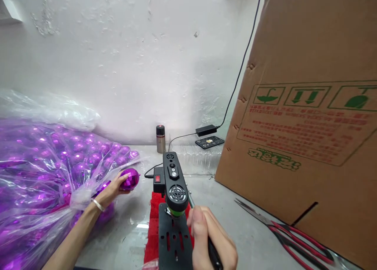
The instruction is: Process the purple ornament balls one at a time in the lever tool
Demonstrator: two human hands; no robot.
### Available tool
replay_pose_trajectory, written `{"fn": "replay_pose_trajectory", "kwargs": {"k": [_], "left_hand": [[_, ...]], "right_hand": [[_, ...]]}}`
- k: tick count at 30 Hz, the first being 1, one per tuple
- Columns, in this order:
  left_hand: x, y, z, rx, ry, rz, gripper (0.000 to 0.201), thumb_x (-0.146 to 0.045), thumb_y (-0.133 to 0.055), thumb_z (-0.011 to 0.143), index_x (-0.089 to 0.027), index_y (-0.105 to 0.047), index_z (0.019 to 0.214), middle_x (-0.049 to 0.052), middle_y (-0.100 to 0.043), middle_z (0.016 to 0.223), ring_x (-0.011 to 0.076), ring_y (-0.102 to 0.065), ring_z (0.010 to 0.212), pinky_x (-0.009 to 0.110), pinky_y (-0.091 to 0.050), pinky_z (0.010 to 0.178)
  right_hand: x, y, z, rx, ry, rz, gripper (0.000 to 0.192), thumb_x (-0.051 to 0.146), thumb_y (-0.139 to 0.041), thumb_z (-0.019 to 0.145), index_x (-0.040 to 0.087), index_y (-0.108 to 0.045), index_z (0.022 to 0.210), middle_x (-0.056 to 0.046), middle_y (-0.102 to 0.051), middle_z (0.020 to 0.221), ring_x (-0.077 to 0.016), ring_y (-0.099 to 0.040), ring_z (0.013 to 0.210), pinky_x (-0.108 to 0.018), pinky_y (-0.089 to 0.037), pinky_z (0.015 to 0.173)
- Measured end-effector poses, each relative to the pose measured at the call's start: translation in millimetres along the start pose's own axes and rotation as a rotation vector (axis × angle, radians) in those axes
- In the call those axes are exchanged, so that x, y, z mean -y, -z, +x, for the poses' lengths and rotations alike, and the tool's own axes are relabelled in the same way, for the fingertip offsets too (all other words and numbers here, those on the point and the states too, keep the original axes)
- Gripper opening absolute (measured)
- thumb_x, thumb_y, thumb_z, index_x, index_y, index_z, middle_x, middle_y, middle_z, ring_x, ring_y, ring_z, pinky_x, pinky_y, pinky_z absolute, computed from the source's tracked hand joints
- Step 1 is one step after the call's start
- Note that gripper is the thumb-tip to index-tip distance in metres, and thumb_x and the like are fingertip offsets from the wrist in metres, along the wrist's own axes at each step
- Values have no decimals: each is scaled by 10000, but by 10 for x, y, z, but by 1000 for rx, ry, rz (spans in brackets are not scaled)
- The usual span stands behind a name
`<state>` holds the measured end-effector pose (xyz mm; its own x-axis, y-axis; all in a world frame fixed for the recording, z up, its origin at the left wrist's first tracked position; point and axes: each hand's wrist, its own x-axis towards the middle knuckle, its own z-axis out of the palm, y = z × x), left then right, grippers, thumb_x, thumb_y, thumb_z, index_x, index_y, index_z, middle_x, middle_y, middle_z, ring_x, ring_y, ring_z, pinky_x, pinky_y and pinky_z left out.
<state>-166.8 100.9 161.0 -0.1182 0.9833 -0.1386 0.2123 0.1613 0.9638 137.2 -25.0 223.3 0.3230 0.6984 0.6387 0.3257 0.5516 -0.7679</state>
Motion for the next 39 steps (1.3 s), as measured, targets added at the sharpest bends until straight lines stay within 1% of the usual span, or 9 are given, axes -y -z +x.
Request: {"fn": "replay_pose_trajectory", "kwargs": {"k": [3,7,10,12,16,22,30,35,39], "left_hand": [[149,-241,-421,130,21,-226,958,-827,-695,845,-166,-535,1519,181,-813,1279,336,-825,1079,488,-646,996],[529,-589,-825,89,89,-519,903,-710,-890,775,-205,-599,1464,142,-797,1352,341,-784,1207,467,-617,1069],[756,-847,-1001,64,58,-473,822,-672,-898,778,-202,-651,1405,135,-781,1394,360,-716,1342,461,-564,1161],[808,-996,-1076,95,15,-387,868,-658,-887,772,-190,-609,1448,157,-770,1417,368,-718,1342,478,-548,1186],[755,-1188,-1132,160,-66,-131,910,-545,-845,759,-162,-535,1524,216,-721,1499,399,-706,1368,573,-482,1256],[722,-1326,-1065,99,-236,212,818,-419,-848,709,-180,-647,1465,213,-749,1466,454,-682,1387,659,-483,1239],[808,-1470,-1000,62,-380,240,804,-328,-859,691,-190,-671,1460,198,-766,1382,454,-701,1326,691,-526,1186],[806,-1633,-1023,73,-314,135,821,-336,-898,650,-212,-674,1430,185,-703,1462,471,-624,1421,681,-445,1263],[811,-1745,-1012,133,-237,2,868,-345,-882,669,-186,-588,1471,178,-705,1460,429,-686,1357,615,-488,1239]], "right_hand": [[12,36,96,43,103,-60,477,336,-534,1137,227,-537,673,40,-514,583,-86,-504,483,-217,-390,489],[71,19,133,46,141,-77,446,251,-527,1127,225,-527,682,52,-528,589,-70,-546,502,-169,-431,519],[120,4,126,28,141,-60,442,225,-522,1110,224,-524,667,58,-526,583,-65,-548,502,-149,-444,526],[150,2,124,19,147,-58,436,207,-516,1096,223,-523,660,62,-524,579,-60,-535,493,-141,-440,519],[179,8,133,26,152,-68,423,193,-505,1089,223,-519,668,61,-523,585,-57,-530,495,-136,-437,515],[150,14,113,52,143,-57,413,190,-496,1116,225,-524,705,67,-530,608,-56,-540,513,-139,-436,528],[108,63,78,89,142,-98,423,213,-475,1148,223,-518,728,62,-537,625,-67,-538,530,-169,-432,537],[94,51,53,102,114,-82,444,266,-473,1153,222,-523,714,48,-531,617,-82,-525,523,-191,-423,516],[112,43,30,80,25,-38,461,325,-484,1155,226,-496,706,45,-509,612,-89,-505,527,-206,-422,518]]}}
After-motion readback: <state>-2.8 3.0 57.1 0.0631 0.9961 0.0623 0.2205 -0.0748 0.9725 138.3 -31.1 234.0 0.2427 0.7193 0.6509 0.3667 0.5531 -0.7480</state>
